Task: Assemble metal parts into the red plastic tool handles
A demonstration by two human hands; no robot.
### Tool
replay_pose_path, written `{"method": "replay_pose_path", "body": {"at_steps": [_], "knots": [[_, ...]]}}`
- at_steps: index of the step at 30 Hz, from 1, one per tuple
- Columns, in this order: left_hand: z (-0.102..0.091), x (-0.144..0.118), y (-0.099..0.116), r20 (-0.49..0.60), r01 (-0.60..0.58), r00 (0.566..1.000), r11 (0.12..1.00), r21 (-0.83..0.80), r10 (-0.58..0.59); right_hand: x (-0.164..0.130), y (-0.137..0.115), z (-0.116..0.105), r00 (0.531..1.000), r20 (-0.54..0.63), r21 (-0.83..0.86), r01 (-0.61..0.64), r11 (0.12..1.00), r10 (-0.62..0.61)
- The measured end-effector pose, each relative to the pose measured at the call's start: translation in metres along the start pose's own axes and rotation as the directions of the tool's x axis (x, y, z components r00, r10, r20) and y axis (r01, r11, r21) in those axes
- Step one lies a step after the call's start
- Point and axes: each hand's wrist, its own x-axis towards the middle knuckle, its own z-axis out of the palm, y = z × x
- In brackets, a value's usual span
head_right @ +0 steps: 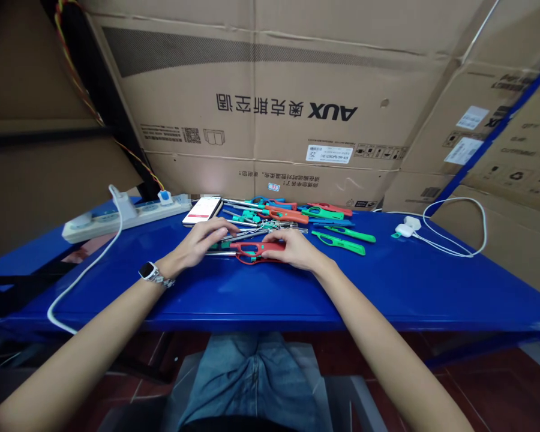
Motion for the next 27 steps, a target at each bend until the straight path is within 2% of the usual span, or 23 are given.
{"method": "replay_pose_path", "body": {"at_steps": [10,16,23,27], "knots": [[0.003,0.001,-0.004,0.035,0.089,0.996,0.995,-0.045,-0.088,0.002,0.003,0.005,0.995,0.08,-0.077,0.069,0.995,-0.063],[0.005,0.001,-0.005,0.059,0.124,0.991,0.99,-0.072,-0.12,0.001,0.003,0.008,0.996,0.079,-0.078,0.054,0.996,-0.047],[0.009,0.0,-0.008,0.085,0.122,0.99,0.991,-0.061,-0.117,0.001,0.006,0.011,0.996,0.084,-0.063,0.042,0.997,-0.037],[0.011,0.0,-0.007,0.13,0.076,0.989,0.997,0.008,-0.077,0.001,0.006,0.01,0.996,0.086,-0.056,0.026,0.998,-0.021]]}}
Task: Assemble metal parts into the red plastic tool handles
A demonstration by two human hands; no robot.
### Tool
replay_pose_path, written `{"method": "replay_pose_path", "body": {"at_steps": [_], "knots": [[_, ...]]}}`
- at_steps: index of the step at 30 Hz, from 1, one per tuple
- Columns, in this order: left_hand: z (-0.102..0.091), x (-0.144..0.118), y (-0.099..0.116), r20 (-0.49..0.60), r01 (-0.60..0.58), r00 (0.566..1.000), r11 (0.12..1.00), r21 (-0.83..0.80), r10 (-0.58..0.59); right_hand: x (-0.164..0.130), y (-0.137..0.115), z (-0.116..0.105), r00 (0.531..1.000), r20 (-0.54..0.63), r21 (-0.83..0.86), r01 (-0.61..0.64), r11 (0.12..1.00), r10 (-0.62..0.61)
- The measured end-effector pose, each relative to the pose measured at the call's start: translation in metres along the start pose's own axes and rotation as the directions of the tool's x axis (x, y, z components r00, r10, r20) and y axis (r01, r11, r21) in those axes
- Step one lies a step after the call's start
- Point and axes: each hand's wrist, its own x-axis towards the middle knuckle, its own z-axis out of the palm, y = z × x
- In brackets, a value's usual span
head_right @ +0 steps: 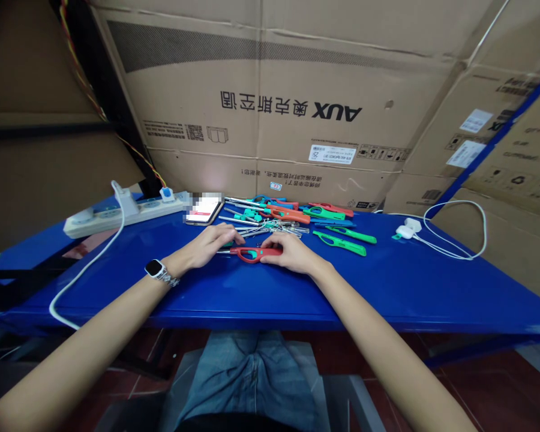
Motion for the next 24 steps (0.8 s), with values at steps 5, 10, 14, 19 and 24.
{"method": "replay_pose_path", "body": {"at_steps": [5,10,14,19,24], "knots": [[0.003,-0.001,0.005,0.071,-0.033,0.997,0.993,0.109,0.026,0.0,0.001,0.0,1.0,0.009,0.031,-0.005,1.0,0.005],[0.006,-0.001,0.009,0.1,-0.051,0.994,0.978,0.2,0.032,0.001,0.002,0.0,1.0,0.018,0.047,-0.008,0.999,0.007],[0.013,0.0,0.011,0.091,-0.048,0.996,0.944,0.327,0.019,0.001,0.002,-0.001,1.0,0.027,0.021,-0.011,1.0,0.01],[0.019,0.003,0.013,0.107,-0.027,0.994,0.909,0.416,-0.019,0.001,0.001,0.001,0.999,0.021,-0.001,-0.029,1.0,0.029],[0.017,0.003,0.013,0.114,-0.014,0.993,0.917,0.398,-0.035,0.0,0.001,0.0,0.996,0.003,0.01,-0.09,0.996,0.09]]}}
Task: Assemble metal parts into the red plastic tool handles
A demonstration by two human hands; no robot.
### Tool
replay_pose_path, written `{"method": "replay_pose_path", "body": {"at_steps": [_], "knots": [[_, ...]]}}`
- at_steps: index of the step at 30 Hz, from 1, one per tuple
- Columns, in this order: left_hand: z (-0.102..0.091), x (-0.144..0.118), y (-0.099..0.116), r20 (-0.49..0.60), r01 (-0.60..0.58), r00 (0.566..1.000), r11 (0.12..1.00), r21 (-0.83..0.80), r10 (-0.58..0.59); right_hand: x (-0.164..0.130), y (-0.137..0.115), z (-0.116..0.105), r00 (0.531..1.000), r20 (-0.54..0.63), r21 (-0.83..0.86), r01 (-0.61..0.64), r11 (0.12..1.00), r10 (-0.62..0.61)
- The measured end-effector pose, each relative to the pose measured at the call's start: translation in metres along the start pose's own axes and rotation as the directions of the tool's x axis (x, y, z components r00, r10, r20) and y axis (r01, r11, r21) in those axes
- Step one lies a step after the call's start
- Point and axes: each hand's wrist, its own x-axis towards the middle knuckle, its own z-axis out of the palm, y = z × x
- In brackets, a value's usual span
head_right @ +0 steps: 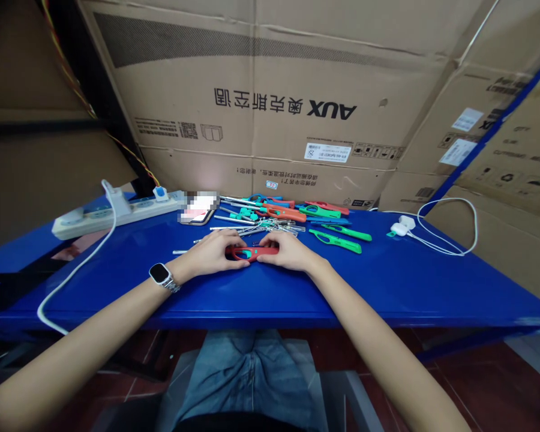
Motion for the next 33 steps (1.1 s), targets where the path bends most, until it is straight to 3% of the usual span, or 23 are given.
{"method": "replay_pose_path", "body": {"at_steps": [24,33], "knots": [[0.0024,-0.0016,-0.0007,-0.017,-0.005,1.0,1.0,0.007,0.005,-0.0039,-0.0083,-0.0054,0.991,0.075,-0.235,0.127,0.964,-0.113],[0.0017,-0.0012,0.0032,-0.003,0.037,0.999,0.999,0.01,-0.037,-0.0018,-0.0024,-0.0073,0.992,0.102,-0.17,0.097,0.981,-0.08]]}}
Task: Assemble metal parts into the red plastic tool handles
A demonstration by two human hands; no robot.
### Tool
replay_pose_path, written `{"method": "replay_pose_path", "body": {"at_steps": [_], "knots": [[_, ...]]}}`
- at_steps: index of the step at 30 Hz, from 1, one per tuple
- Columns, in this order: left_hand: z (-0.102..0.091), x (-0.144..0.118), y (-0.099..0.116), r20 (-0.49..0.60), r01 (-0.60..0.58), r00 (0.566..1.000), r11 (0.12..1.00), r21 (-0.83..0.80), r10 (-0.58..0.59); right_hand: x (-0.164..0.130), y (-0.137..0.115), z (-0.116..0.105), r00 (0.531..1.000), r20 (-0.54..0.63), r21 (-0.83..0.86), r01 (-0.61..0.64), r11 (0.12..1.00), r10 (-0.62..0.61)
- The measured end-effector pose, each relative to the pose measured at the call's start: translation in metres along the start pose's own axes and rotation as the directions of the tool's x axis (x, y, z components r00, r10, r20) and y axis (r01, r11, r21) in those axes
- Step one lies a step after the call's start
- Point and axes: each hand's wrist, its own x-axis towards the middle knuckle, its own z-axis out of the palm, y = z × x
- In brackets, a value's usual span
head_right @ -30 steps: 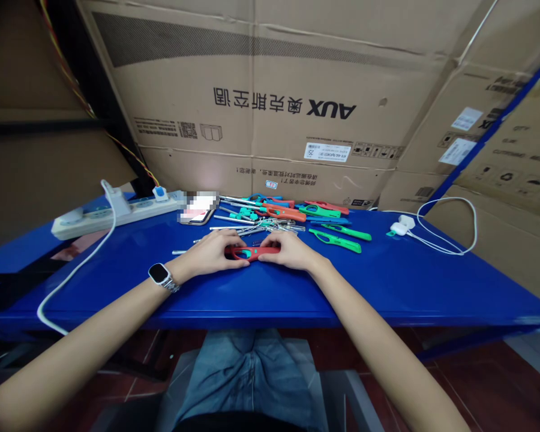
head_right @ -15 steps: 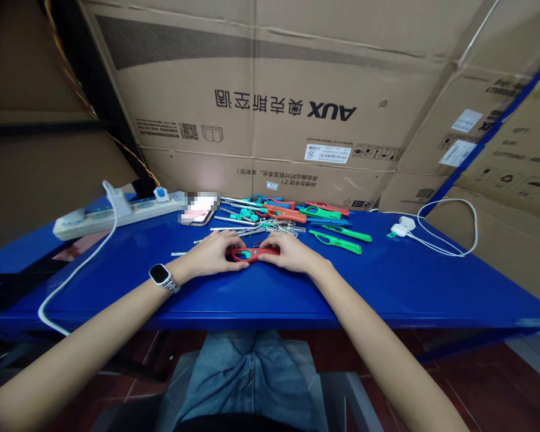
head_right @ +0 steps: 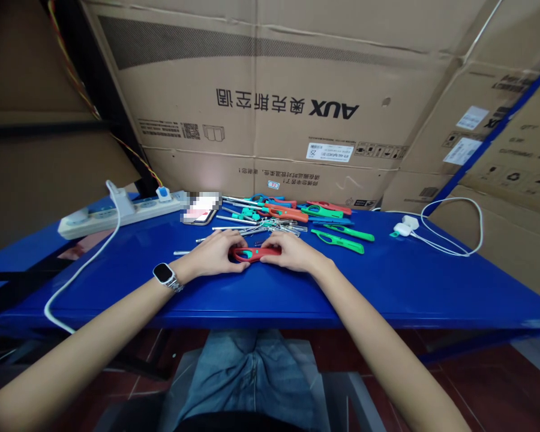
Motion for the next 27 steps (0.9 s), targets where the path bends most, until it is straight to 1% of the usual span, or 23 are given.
{"method": "replay_pose_path", "body": {"at_steps": [6,10,15,21,24,27], "knots": [[0.0005,-0.001,-0.0003,0.004,0.032,0.999,0.999,-0.016,-0.032,0.0008,0.0003,0.0008,1.0,-0.002,0.021,0.014,1.0,-0.014],[0.0012,-0.001,-0.0021,0.001,0.021,1.0,0.999,-0.028,-0.021,0.0011,-0.0013,0.0008,1.0,-0.006,0.021,0.002,1.0,-0.002],[0.0027,-0.0005,-0.0044,-0.008,-0.002,1.0,0.999,-0.033,0.002,0.0,-0.0007,0.0001,0.999,-0.045,0.031,0.032,0.999,-0.03],[0.0025,-0.0009,-0.0055,-0.004,-0.012,1.0,0.999,-0.041,0.012,-0.0003,-0.0009,0.0003,1.0,-0.016,0.013,-0.008,1.0,0.008],[0.0017,-0.0011,-0.0055,-0.001,-0.027,1.0,0.999,-0.042,0.027,0.0,-0.0017,0.0003,1.0,-0.016,0.011,-0.024,1.0,0.024],[0.0014,-0.0012,-0.0052,-0.004,-0.017,1.0,0.999,-0.049,0.017,0.0004,-0.0014,0.0004,0.999,-0.024,0.016,-0.024,1.0,0.024]]}}
